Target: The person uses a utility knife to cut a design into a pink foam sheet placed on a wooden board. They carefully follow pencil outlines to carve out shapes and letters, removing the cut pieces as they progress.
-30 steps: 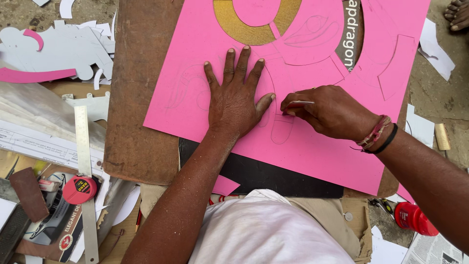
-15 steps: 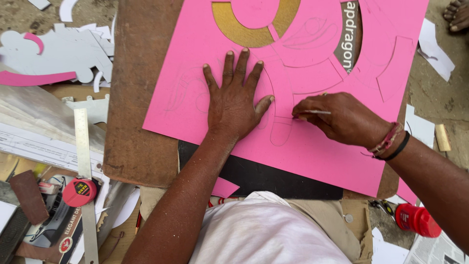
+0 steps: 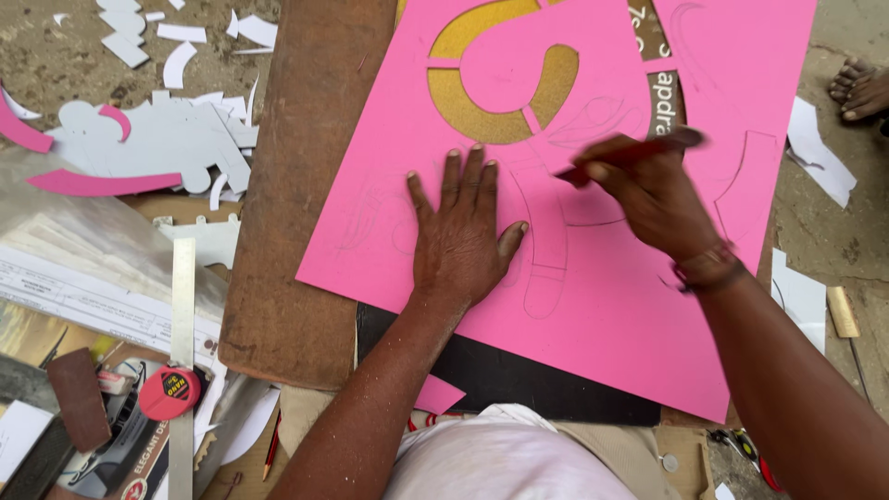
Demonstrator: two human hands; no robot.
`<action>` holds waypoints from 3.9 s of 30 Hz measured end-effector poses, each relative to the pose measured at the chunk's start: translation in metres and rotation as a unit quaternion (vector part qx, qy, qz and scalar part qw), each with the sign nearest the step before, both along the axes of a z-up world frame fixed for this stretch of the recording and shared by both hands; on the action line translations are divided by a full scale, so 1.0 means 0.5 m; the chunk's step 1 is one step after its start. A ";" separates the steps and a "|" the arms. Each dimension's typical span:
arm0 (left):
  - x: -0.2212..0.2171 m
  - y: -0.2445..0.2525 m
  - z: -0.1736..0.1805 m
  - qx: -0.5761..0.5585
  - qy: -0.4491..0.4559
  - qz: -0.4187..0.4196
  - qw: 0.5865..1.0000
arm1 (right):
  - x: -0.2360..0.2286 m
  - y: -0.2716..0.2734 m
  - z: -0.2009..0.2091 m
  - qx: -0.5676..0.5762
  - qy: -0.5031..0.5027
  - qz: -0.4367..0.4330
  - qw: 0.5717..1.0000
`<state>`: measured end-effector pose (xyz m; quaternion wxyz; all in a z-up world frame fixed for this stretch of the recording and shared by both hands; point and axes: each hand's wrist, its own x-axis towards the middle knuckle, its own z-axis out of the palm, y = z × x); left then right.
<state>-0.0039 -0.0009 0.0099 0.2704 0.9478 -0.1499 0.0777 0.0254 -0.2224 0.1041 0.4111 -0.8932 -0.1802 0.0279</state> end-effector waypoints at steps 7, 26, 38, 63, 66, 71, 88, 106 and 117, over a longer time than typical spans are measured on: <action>0.005 0.008 0.000 0.035 0.053 0.037 0.997 | 0.100 0.062 -0.012 -0.118 0.014 0.114 0.986; 0.012 0.008 0.001 0.047 0.061 0.023 0.997 | 0.120 0.109 0.009 -0.311 -0.060 0.184 0.930; 0.011 0.002 -0.026 0.032 0.033 0.030 0.999 | 0.137 0.095 0.013 -0.361 -0.053 0.190 0.911; 0.010 0.001 -0.025 0.030 0.025 0.023 0.999 | 0.137 0.018 0.026 -0.330 -0.018 0.172 0.928; 0.014 0.005 -0.010 0.052 0.048 0.024 0.997 | 0.138 0.017 0.023 -0.321 0.005 0.145 0.936; 0.013 0.003 -0.001 0.037 0.056 0.022 0.998 | 0.122 0.019 0.015 -0.166 0.010 0.132 0.977; 0.010 0.005 -0.018 0.021 0.032 0.020 0.999 | 0.120 0.073 -0.002 -0.178 -0.039 0.205 0.962; 0.012 0.003 -0.014 0.032 0.049 0.017 0.998 | 0.129 0.095 0.020 -0.350 -0.050 0.203 0.913; 0.014 0.003 -0.022 0.038 0.031 0.018 0.999 | 0.134 0.038 0.024 -0.336 -0.051 0.189 0.921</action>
